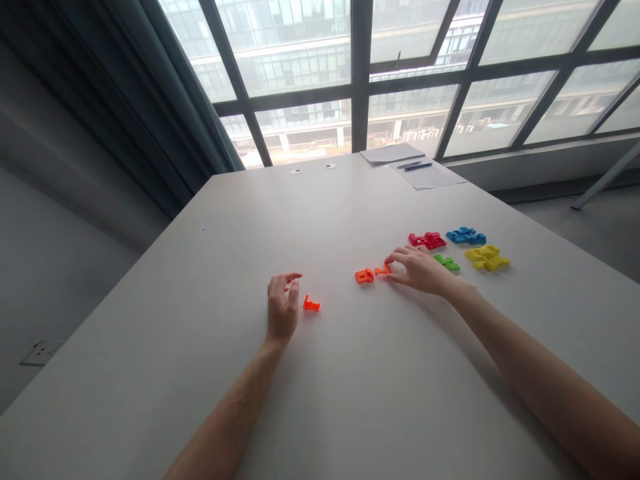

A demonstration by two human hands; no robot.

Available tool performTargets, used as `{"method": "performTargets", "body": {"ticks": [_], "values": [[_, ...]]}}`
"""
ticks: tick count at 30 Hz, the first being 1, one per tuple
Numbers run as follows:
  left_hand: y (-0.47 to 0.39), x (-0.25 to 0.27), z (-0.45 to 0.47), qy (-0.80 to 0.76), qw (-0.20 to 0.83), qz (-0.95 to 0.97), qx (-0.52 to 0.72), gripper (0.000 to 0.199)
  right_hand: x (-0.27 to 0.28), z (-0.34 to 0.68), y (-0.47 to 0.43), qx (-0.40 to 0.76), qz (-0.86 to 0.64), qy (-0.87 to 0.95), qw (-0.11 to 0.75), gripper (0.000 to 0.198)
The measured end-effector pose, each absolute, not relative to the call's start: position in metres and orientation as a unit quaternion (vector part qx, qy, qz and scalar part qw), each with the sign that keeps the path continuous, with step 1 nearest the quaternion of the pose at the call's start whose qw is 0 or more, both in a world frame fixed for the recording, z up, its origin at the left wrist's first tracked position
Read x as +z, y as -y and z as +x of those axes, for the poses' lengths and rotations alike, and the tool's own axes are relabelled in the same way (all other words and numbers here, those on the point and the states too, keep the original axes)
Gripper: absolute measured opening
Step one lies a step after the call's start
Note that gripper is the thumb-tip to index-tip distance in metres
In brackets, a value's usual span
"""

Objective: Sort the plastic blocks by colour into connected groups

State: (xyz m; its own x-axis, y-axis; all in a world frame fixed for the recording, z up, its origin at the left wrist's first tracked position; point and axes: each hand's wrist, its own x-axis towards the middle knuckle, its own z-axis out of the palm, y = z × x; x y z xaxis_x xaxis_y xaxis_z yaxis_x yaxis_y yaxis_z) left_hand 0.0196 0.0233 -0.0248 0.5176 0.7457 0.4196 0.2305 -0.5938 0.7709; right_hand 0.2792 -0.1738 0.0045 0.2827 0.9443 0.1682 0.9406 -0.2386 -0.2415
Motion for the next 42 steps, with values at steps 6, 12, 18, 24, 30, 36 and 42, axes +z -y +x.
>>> {"method": "performTargets", "body": {"ticks": [6, 12, 18, 24, 30, 36, 42], "values": [[-0.023, -0.026, 0.019, -0.298, 0.332, 0.815, 0.369, 0.026, -0.004, 0.280, 0.172, -0.020, -0.783, 0.601, 0.157, 0.027], [-0.022, -0.026, 0.020, -0.299, 0.335, 0.819, 0.356, 0.024, -0.005, 0.279, 0.171, -0.025, -0.783, 0.602, 0.154, 0.030], [-0.023, -0.026, 0.021, -0.292, 0.331, 0.827, 0.348, 0.026, -0.005, 0.277, 0.170, -0.025, -0.786, 0.598, 0.155, 0.031], [-0.022, -0.027, 0.021, -0.286, 0.331, 0.830, 0.346, 0.027, -0.007, 0.275, 0.170, -0.020, -0.787, 0.596, 0.160, 0.031], [-0.023, -0.020, 0.022, -0.285, 0.324, 0.846, 0.313, 0.033, 0.000, 0.269, 0.167, -0.063, -0.772, 0.597, 0.207, 0.039], [-0.039, 0.000, 0.013, -0.179, 0.337, 0.903, 0.195, 0.036, 0.011, 0.229, 0.158, -0.100, -0.690, 0.660, 0.280, 0.027], [-0.055, -0.005, 0.001, -0.104, 0.288, 0.940, 0.149, 0.025, -0.012, 0.181, 0.150, -0.065, -0.620, 0.729, 0.284, 0.022]]}}
